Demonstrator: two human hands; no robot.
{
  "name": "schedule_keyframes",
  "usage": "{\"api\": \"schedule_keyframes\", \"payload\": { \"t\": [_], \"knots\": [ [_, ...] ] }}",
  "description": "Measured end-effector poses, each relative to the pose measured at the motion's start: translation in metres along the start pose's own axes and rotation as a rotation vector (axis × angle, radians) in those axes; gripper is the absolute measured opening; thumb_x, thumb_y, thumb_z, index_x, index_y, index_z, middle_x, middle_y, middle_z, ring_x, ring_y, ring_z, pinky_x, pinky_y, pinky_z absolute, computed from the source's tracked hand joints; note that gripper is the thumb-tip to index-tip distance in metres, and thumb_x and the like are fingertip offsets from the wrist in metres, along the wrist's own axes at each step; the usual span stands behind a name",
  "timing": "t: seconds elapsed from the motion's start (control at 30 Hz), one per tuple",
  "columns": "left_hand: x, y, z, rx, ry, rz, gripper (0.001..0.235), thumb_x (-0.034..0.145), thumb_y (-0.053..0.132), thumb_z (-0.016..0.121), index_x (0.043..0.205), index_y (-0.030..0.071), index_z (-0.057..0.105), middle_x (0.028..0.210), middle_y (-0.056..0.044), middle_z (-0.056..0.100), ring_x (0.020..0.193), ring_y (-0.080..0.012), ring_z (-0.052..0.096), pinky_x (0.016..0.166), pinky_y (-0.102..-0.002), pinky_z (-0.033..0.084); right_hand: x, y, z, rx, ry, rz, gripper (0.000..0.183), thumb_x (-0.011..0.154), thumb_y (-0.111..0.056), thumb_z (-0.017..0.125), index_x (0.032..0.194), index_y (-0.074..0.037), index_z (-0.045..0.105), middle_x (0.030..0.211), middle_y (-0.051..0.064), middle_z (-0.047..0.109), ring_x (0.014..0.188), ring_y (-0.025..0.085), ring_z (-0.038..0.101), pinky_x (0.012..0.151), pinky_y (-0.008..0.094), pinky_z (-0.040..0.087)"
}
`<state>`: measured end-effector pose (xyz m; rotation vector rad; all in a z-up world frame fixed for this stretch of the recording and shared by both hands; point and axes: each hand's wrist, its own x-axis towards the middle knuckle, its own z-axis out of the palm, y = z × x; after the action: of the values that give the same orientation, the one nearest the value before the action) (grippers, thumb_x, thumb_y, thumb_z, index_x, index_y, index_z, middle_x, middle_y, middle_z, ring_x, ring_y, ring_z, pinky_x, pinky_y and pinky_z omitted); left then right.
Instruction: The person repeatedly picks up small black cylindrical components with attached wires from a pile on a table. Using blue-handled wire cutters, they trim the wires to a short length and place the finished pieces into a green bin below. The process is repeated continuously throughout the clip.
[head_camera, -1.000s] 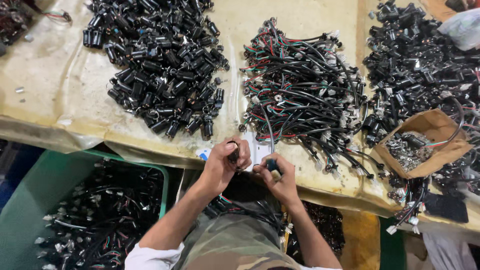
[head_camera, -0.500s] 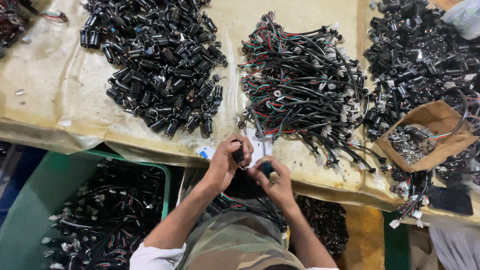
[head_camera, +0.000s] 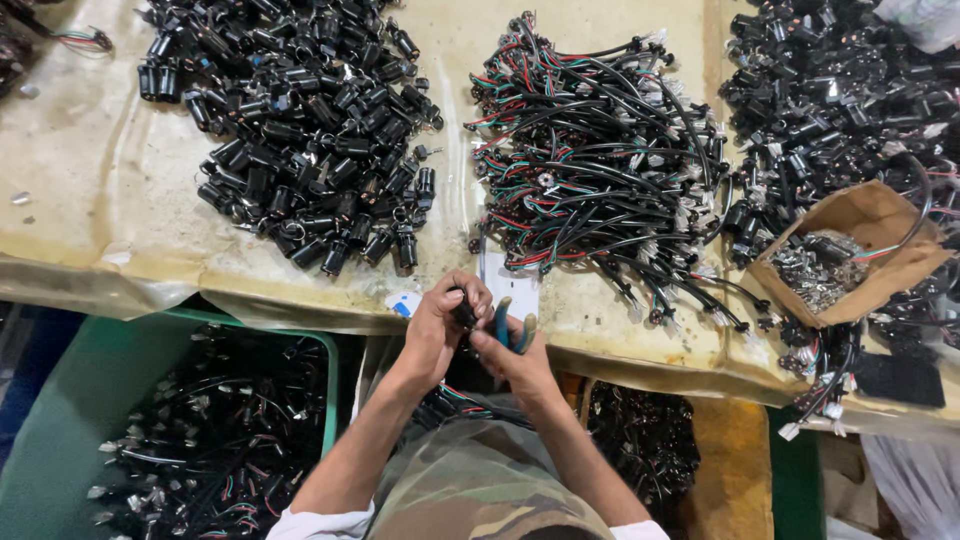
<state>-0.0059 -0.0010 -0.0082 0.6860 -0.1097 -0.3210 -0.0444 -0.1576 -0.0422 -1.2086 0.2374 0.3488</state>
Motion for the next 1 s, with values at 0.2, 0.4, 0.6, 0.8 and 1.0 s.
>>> {"api": "schedule_keyframes", "payload": {
  "t": [0.2, 0.4, 0.6, 0.8, 1.0],
  "knots": [
    [-0.003, -0.004, -0.001, -0.104, 0.006, -0.086, 0.019, 0.093, 0.026, 0.049, 0.091, 0.007, 0.049, 0.084, -0.008, 0.05, 0.079, -0.0189, 0.051, 0.067, -0.03, 0.042, -0.01, 0.01, 0.023, -0.253, 0.202, -0.336, 0.011, 0.088, -0.003, 0.073, 0.09, -0.006, 0.063, 0.072, -0.005, 0.058, 0.06, 0.003, 0.052, 0.053, 0.021, 0.042],
    [0.001, -0.002, -0.002, -0.108, -0.025, -0.103, 0.016, 0.096, 0.021, 0.052, 0.103, 0.006, 0.05, 0.09, -0.008, 0.054, 0.084, -0.0176, 0.053, 0.068, -0.03, 0.045, -0.01, 0.008, 0.014, -0.416, 0.118, -0.476, 0.012, 0.092, 0.0, 0.071, 0.087, -0.004, 0.061, 0.072, -0.001, 0.061, 0.065, 0.005, 0.058, 0.06, 0.022, 0.048],
    [-0.003, 0.025, -0.006, 0.28, -0.303, 0.049, 0.021, 0.102, 0.012, 0.067, 0.114, 0.009, 0.049, 0.109, -0.004, 0.057, 0.101, -0.0106, 0.054, 0.091, -0.026, 0.047, -0.01, -0.007, -0.021, -0.291, 0.003, -0.156, 0.015, 0.082, -0.003, 0.078, 0.085, -0.002, 0.064, 0.081, 0.006, 0.067, 0.063, 0.01, 0.065, 0.056, 0.024, 0.052],
    [-0.014, 0.024, 0.004, 0.721, -0.283, -0.087, 0.024, 0.094, 0.015, 0.075, 0.117, 0.007, 0.068, 0.097, 0.001, 0.064, 0.091, -0.0041, 0.057, 0.081, -0.023, 0.049, -0.034, -0.079, -0.04, -0.145, -0.145, -0.611, 0.017, 0.083, -0.005, 0.08, 0.09, -0.008, 0.065, 0.091, 0.001, 0.063, 0.073, 0.009, 0.06, 0.06, 0.022, 0.048],
    [-0.013, 0.019, 0.021, 0.916, -0.617, 0.143, 0.021, 0.077, 0.019, 0.08, 0.091, 0.007, 0.069, 0.079, -0.003, 0.073, 0.075, -0.0085, 0.071, 0.071, -0.028, 0.056, -0.035, -0.14, -0.019, -0.857, -0.571, -0.735, 0.029, 0.069, -0.005, 0.076, 0.096, -0.006, 0.068, 0.092, 0.006, 0.068, 0.084, 0.02, 0.068, 0.072, 0.03, 0.053]
  ]
}}
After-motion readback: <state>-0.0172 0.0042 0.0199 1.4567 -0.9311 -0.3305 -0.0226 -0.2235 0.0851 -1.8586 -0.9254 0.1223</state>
